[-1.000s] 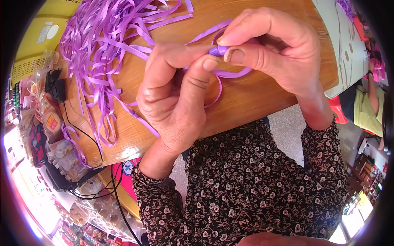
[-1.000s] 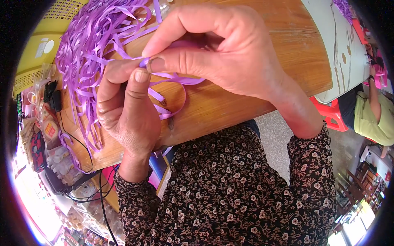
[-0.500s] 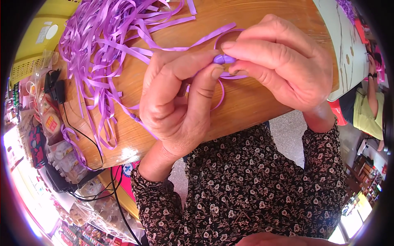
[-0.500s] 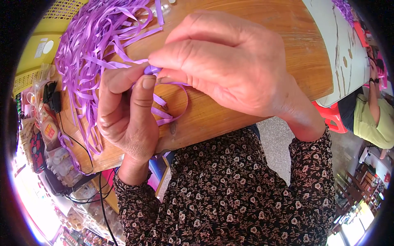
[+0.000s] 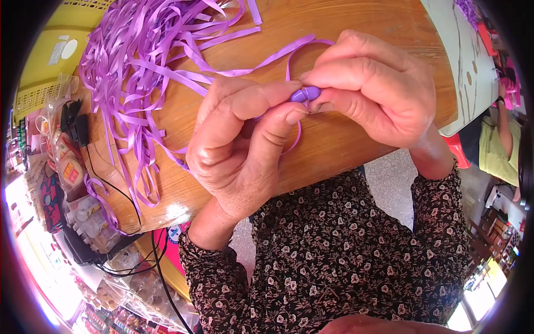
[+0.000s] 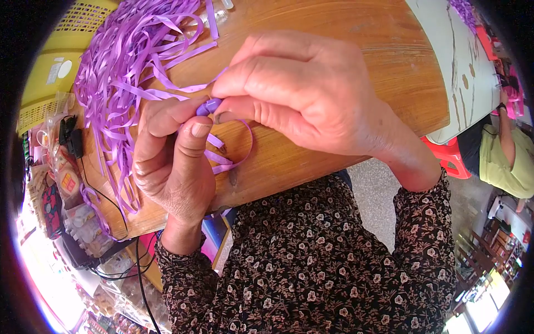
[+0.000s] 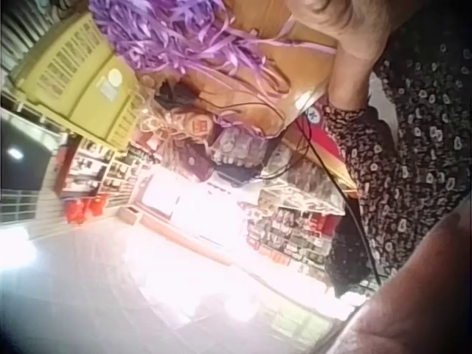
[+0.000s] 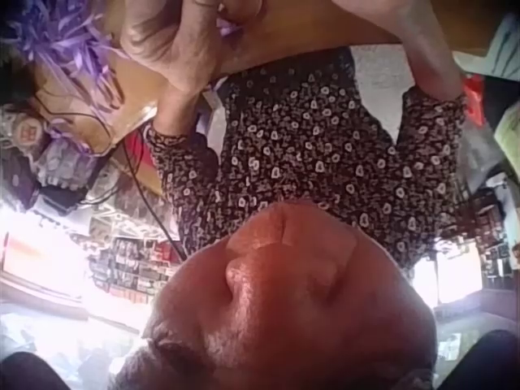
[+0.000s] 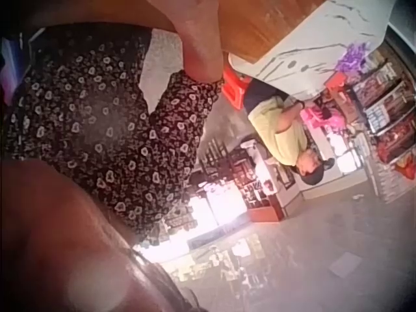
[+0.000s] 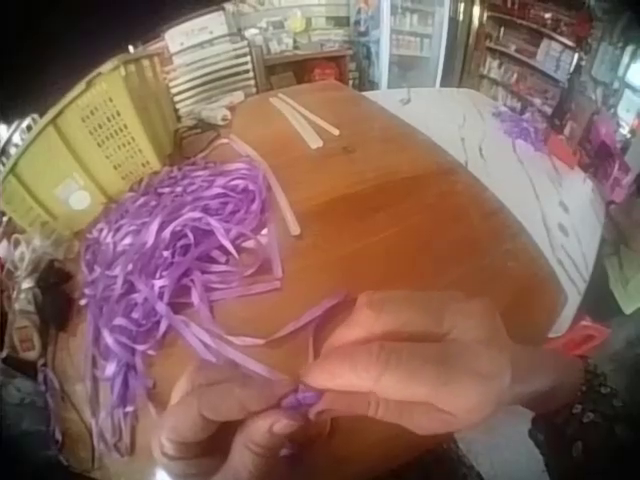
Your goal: The recorder is tying individual knots and loops into a large number of purple plastic ribbons at a wooden table.
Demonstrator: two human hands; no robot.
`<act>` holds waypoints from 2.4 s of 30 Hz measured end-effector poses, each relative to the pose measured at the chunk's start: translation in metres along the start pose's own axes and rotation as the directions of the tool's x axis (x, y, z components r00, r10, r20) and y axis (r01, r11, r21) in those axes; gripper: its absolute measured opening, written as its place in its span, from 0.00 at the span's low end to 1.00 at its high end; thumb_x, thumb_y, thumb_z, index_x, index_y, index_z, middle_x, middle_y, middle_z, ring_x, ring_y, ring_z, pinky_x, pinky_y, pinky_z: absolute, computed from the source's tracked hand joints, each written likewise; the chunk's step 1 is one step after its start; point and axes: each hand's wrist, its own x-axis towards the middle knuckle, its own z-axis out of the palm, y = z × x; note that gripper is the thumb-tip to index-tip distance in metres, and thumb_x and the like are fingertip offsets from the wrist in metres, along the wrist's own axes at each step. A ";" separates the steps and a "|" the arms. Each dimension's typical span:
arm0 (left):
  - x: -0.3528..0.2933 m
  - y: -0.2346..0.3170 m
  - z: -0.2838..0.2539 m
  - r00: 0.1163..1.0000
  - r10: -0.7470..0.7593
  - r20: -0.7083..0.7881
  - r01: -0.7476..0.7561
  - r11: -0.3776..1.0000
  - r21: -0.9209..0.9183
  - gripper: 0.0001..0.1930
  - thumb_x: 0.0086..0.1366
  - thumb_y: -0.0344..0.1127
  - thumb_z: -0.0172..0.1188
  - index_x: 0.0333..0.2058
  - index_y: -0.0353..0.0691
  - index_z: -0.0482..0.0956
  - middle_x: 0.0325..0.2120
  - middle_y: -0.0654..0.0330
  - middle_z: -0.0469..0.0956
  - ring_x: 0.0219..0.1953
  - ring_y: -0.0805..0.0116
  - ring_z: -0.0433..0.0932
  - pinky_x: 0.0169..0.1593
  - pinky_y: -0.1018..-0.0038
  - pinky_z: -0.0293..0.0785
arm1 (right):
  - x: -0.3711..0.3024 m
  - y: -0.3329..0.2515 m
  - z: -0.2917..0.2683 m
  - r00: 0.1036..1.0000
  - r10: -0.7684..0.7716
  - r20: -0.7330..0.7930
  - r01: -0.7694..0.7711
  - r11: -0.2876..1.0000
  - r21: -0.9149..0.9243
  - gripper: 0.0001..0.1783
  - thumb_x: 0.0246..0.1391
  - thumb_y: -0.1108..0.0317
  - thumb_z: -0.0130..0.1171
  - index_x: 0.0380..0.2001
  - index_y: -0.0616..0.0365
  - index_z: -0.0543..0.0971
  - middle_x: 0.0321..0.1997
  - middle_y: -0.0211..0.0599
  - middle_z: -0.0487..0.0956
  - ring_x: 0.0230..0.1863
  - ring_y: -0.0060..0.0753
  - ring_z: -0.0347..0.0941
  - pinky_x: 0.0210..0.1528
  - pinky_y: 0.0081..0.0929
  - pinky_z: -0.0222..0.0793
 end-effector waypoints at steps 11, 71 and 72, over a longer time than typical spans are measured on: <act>-0.001 0.002 0.000 0.992 0.122 0.025 -0.122 0.993 -0.007 0.09 0.53 0.24 0.64 0.35 0.34 0.79 0.27 0.61 0.73 0.27 0.74 0.70 0.29 0.82 0.66 | 0.003 -0.016 -0.001 0.986 0.124 0.112 -0.136 0.985 0.110 0.11 0.44 0.72 0.63 0.29 0.67 0.74 0.24 0.38 0.70 0.22 0.31 0.64 0.22 0.24 0.58; -0.003 -0.003 0.004 0.928 0.355 0.112 -0.371 0.866 0.335 0.10 0.47 0.22 0.66 0.31 0.33 0.79 0.23 0.60 0.73 0.22 0.69 0.71 0.25 0.78 0.66 | -0.011 -0.011 0.003 0.835 0.443 0.326 -0.547 0.738 0.396 0.12 0.58 0.63 0.52 0.27 0.62 0.73 0.25 0.33 0.71 0.27 0.25 0.66 0.29 0.17 0.59; -0.003 -0.004 0.005 0.920 0.375 0.113 -0.390 0.856 0.340 0.11 0.45 0.22 0.66 0.31 0.33 0.79 0.23 0.60 0.73 0.22 0.69 0.71 0.24 0.77 0.66 | -0.011 -0.011 0.001 0.735 0.514 0.442 -0.677 0.541 0.499 0.14 0.59 0.62 0.50 0.27 0.62 0.73 0.25 0.31 0.71 0.27 0.20 0.64 0.29 0.16 0.57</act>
